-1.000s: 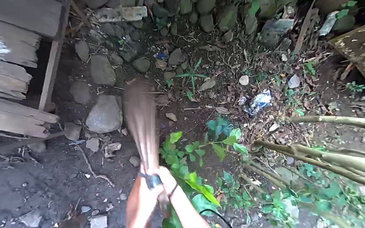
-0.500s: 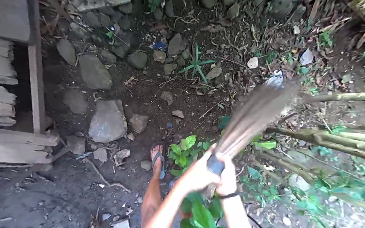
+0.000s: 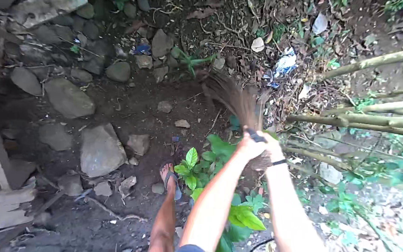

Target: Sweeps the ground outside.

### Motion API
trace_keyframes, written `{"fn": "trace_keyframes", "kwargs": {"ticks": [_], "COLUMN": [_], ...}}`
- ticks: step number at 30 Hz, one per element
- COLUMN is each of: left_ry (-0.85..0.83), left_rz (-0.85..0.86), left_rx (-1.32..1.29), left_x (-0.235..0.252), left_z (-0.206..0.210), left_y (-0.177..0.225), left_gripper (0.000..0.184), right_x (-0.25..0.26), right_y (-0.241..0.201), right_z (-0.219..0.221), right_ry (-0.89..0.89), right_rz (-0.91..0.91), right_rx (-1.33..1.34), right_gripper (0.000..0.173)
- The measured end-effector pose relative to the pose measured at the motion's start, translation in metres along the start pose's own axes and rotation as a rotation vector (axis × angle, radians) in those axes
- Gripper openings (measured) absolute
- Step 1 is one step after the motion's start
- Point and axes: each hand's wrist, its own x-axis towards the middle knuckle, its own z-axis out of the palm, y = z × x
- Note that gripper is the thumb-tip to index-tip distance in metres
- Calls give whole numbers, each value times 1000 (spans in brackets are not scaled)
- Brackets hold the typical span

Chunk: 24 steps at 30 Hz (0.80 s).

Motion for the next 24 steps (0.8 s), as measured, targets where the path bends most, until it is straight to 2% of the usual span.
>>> {"fn": "trace_keyframes", "kwargs": {"ticks": [2,5,7,9,10,12,13,14,16,18,20,21,23,24], "left_ry": [-83,-104,-51,117,211,318,290,195,-76,-259,-372,-390,-336,-256], "left_rz": [60,180,182,106,78,23,5,3,19,1,-13,16,102,146], "left_rx": [-165,-352,-309,-300,-345,-436,-428,-377,-238,-107,-42,-42,-73,-92], "left_x": [21,-17,-73,-129,-141,-117,-85,-47,27,78,93,89,55,25], "left_z": [19,16,20,43,60,92,102,107,121,127,111,99,66,46], "left_y": [-3,-41,-66,-84,-90,-94,-89,-76,-38,-10,1,2,-3,-7], "left_gripper": [96,82,92,103,108,108,97,82,68,61,62,66,77,80], "right_x": [13,-33,-83,-126,-133,-112,-89,-62,-13,17,22,19,-2,-19], "right_y": [-18,-1,22,38,38,33,27,17,-15,-43,-51,-49,-31,-20], "right_z": [-22,6,8,-3,-12,-37,-54,-74,-120,-139,-117,-100,-63,-39], "right_ry": [152,328,281,142,82,50,77,97,133,305,553,606,511,420], "right_rz": [-62,-83,-60,73,169,307,301,236,54,-73,-165,-202,-206,-189], "right_rx": [-116,-316,-320,-325,-345,-368,-307,-213,-51,-133,-191,-170,-145,-160], "right_gripper": [19,13,12,14,13,11,14,17,25,24,22,20,20,22]}}
